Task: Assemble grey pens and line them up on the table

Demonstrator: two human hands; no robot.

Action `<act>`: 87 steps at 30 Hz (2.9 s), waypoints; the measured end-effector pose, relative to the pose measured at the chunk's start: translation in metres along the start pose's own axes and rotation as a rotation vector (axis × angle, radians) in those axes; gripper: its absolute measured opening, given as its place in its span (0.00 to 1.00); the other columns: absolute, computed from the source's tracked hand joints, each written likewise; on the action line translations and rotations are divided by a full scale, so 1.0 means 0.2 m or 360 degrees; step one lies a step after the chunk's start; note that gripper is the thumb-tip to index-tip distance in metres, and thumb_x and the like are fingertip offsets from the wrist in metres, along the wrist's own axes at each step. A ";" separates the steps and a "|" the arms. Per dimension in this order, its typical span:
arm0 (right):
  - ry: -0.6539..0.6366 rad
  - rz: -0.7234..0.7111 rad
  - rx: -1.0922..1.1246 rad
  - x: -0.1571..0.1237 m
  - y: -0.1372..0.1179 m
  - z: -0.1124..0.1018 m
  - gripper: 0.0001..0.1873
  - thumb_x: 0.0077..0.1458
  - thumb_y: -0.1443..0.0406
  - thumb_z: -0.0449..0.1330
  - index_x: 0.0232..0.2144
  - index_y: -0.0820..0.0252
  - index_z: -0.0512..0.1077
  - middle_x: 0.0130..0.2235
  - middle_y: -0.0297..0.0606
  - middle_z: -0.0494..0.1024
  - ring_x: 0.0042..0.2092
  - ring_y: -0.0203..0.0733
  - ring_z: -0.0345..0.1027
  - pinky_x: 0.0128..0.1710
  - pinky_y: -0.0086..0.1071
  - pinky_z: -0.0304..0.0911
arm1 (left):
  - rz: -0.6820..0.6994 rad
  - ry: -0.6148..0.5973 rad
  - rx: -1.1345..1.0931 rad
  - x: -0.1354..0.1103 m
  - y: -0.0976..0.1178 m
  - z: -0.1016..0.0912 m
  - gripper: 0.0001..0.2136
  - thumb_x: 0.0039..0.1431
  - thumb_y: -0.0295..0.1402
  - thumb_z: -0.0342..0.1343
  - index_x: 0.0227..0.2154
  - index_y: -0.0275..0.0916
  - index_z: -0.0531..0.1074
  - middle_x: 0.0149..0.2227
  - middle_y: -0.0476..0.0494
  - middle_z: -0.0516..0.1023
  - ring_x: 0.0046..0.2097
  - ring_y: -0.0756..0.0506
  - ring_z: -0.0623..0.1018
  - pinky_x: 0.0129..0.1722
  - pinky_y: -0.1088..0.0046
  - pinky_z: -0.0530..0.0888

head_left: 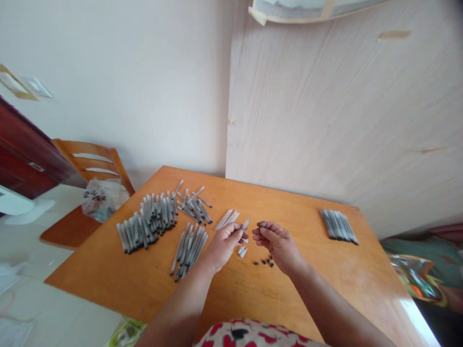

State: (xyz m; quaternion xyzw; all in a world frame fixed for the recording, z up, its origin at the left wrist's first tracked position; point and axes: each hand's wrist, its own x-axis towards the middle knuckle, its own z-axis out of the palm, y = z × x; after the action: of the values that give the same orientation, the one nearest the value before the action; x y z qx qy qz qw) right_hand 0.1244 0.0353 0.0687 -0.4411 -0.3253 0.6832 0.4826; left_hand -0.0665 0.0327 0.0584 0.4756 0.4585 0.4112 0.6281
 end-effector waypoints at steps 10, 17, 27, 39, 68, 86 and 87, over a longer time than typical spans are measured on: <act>0.0132 -0.0234 -0.0028 0.03 -0.07 0.03 0.13 0.44 0.60 0.72 0.32 0.59 0.76 0.29 0.33 0.74 0.28 0.32 0.64 0.27 0.27 0.60 | 0.0027 -0.0073 0.0185 -0.02 0.04 0.04 0.17 0.62 0.45 0.53 0.45 0.38 0.74 0.40 0.40 0.79 0.41 0.44 0.76 0.45 0.66 0.71; 0.0061 -0.0316 -0.0255 0.04 -0.06 0.01 0.13 0.47 0.60 0.70 0.36 0.58 0.77 0.31 0.35 0.75 0.30 0.35 0.64 0.31 0.31 0.61 | 0.0060 -0.0109 0.0311 -0.01 0.04 0.03 0.17 0.61 0.46 0.53 0.43 0.39 0.74 0.39 0.43 0.79 0.42 0.45 0.76 0.44 0.68 0.71; 0.0035 -0.0365 -0.0473 0.03 -0.08 0.02 0.13 0.47 0.58 0.68 0.36 0.58 0.78 0.33 0.35 0.77 0.29 0.35 0.64 0.31 0.32 0.62 | 0.0079 -0.0117 0.0330 -0.01 0.05 0.03 0.17 0.61 0.45 0.54 0.45 0.39 0.75 0.41 0.40 0.80 0.42 0.43 0.77 0.44 0.68 0.71; 0.0057 -0.0426 -0.0790 0.03 -0.05 0.00 0.13 0.51 0.57 0.65 0.37 0.58 0.78 0.28 0.35 0.76 0.29 0.37 0.65 0.31 0.32 0.62 | 0.0104 -0.0108 0.0368 -0.01 0.03 0.02 0.16 0.61 0.44 0.54 0.44 0.39 0.76 0.40 0.40 0.80 0.42 0.42 0.77 0.45 0.66 0.71; -0.0116 -0.0542 -0.1719 0.03 -0.12 -0.03 0.21 0.61 0.51 0.53 0.22 0.57 0.65 0.21 0.30 0.65 0.24 0.35 0.55 0.25 0.30 0.50 | 0.0226 -0.0090 0.0651 -0.03 0.06 0.04 0.15 0.60 0.44 0.53 0.40 0.41 0.79 0.35 0.40 0.81 0.37 0.42 0.76 0.39 0.68 0.70; -0.0097 -0.0554 -0.1247 0.03 -0.08 -0.06 0.14 0.59 0.54 0.58 0.37 0.57 0.76 0.31 0.36 0.75 0.34 0.40 0.67 0.35 0.33 0.63 | 0.0121 -0.0074 0.0550 -0.02 0.06 0.03 0.12 0.61 0.42 0.53 0.38 0.41 0.78 0.37 0.39 0.81 0.40 0.41 0.78 0.44 0.63 0.71; -0.0104 -0.0548 -0.1268 0.04 -0.08 -0.06 0.13 0.60 0.55 0.57 0.35 0.57 0.75 0.30 0.35 0.74 0.33 0.39 0.66 0.34 0.33 0.62 | 0.0121 -0.0081 0.0550 -0.02 0.06 0.03 0.13 0.61 0.42 0.53 0.38 0.41 0.78 0.37 0.39 0.81 0.40 0.41 0.78 0.44 0.64 0.71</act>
State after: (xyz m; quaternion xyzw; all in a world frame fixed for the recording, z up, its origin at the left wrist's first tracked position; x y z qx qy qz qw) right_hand 0.1399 0.0476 0.0755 -0.5102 -0.6475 0.4275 0.3710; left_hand -0.0620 0.0303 0.0725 0.6038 0.4880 0.3374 0.5324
